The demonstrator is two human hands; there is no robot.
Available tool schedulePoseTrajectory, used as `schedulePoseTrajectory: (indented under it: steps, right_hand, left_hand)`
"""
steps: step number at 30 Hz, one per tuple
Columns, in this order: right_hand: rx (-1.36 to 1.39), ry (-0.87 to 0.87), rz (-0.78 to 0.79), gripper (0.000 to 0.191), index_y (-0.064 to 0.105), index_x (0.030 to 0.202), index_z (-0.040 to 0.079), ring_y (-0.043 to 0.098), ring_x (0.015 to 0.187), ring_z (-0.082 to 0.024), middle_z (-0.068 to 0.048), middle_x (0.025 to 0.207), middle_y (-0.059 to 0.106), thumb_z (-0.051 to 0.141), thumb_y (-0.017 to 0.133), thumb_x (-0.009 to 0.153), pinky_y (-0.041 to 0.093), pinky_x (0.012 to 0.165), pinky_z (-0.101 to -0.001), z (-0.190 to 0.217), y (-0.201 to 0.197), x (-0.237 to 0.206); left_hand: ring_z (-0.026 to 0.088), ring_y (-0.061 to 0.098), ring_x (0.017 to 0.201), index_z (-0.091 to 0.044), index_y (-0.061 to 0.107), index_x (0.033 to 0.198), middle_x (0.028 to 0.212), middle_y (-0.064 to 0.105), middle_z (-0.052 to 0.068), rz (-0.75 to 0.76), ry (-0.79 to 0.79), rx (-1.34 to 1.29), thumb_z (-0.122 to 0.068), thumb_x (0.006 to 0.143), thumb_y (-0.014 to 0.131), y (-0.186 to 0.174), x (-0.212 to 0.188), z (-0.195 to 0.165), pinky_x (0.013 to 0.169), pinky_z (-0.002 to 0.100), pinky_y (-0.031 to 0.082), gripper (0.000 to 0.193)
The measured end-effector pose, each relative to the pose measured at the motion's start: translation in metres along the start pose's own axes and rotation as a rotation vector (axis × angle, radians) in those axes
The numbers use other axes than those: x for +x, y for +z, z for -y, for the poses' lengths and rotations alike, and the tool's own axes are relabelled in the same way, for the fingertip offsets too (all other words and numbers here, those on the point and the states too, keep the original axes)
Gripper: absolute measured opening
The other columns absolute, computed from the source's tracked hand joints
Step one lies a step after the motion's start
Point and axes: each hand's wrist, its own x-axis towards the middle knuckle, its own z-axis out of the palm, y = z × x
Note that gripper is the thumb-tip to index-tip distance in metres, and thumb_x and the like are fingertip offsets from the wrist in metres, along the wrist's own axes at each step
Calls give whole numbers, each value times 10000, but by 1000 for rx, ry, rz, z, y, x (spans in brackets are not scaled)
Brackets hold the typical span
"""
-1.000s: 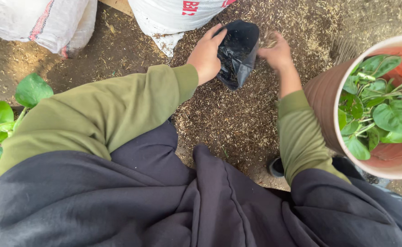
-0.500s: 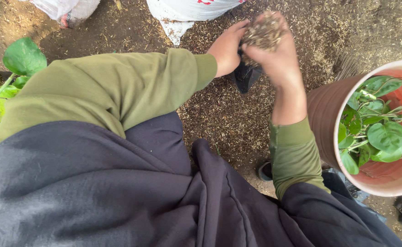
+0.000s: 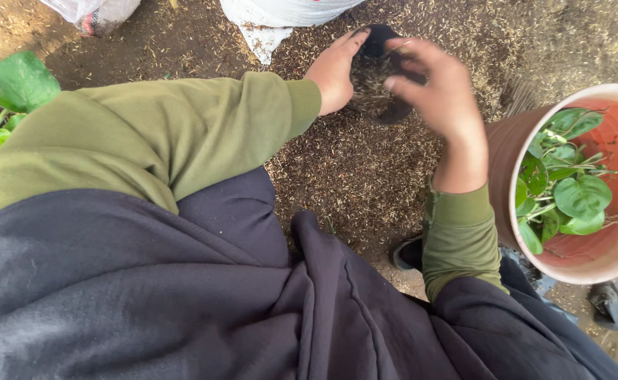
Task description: The person sits on the ground at a plant nursery and fills black plastic poly bags with potting soil by hand, scooping soil from a pile on the ground. They then take pothos cuttings from a large pot, place a cutting into a filled bag, and fold and shape the bag around the plant and soil.
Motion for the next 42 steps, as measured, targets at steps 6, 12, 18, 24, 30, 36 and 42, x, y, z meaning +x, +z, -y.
schedulePoseTrajectory:
  steps: [6, 12, 18, 24, 30, 36, 42]
  right_hand:
    - [-214, 303, -255, 287, 783, 1271, 130, 769, 1179, -187, -62, 1299, 779, 151, 765, 985, 628, 1034, -337, -73, -18, 11]
    - [-356, 482, 105, 1082, 317, 1492, -12, 69, 1493, -563, -328, 1607, -27, 328, 1009, 732, 133, 1214, -520, -83, 101, -25]
    - [-379, 614, -195, 806, 528, 1442, 78, 575, 1259, -424, -259, 1554, 324, 24, 866, 712, 495, 1077, -404, -74, 120, -44]
    - [424, 743, -328, 582, 561, 1319, 69, 707, 965, -231, -131, 1159, 681, -18, 753, 776, 616, 826, -331, -83, 85, -45]
    - [824, 555, -279, 471, 570, 1270, 56, 677, 902, -195, -113, 1121, 642, -69, 706, 837, 652, 713, -306, -45, 22, -36]
    - [338, 108, -161, 510, 560, 1318, 78, 716, 1118, -221, -105, 1249, 667, 4, 810, 879, 657, 937, -361, 22, 36, -27]
    - [-479, -278, -292, 786, 569, 1369, 3, 630, 1151, -371, -209, 1292, 614, 6, 901, 656, 552, 961, -421, 52, 77, -22]
  left_hand:
    - [352, 422, 1469, -89, 394, 1557, 1627, 379, 150, -43, 90, 32, 218, 791, 494, 3, -4, 22, 1237, 345, 333, 831]
    - [395, 383, 1445, -114, 456, 1522, 1590, 326, 218, -38, 89, 14, 201, 749, 551, 16, -6, 41, 1186, 373, 335, 841]
    - [371, 447, 1431, -139, 521, 1491, 1580, 364, 188, -80, 87, 13, 178, 782, 558, 16, -16, 39, 1198, 361, 382, 777]
    - [355, 449, 1451, -218, 561, 1464, 1634, 323, 164, 13, -77, 63, 105, 839, 583, -7, -32, 13, 1198, 353, 388, 704]
    - [361, 380, 1469, -265, 381, 1566, 1707, 123, 146, 148, -254, 79, 67, 831, 565, -14, -36, 12, 1174, 371, 374, 827]
    - [358, 353, 1490, -99, 294, 1591, 1675, 197, 185, -14, -57, 38, 80, 818, 573, 8, -31, 39, 1193, 369, 352, 841]
    - [378, 294, 1528, 3, 255, 1574, 1651, 213, 224, -89, 87, 45, 71, 810, 611, 23, -26, 45, 1238, 374, 301, 846]
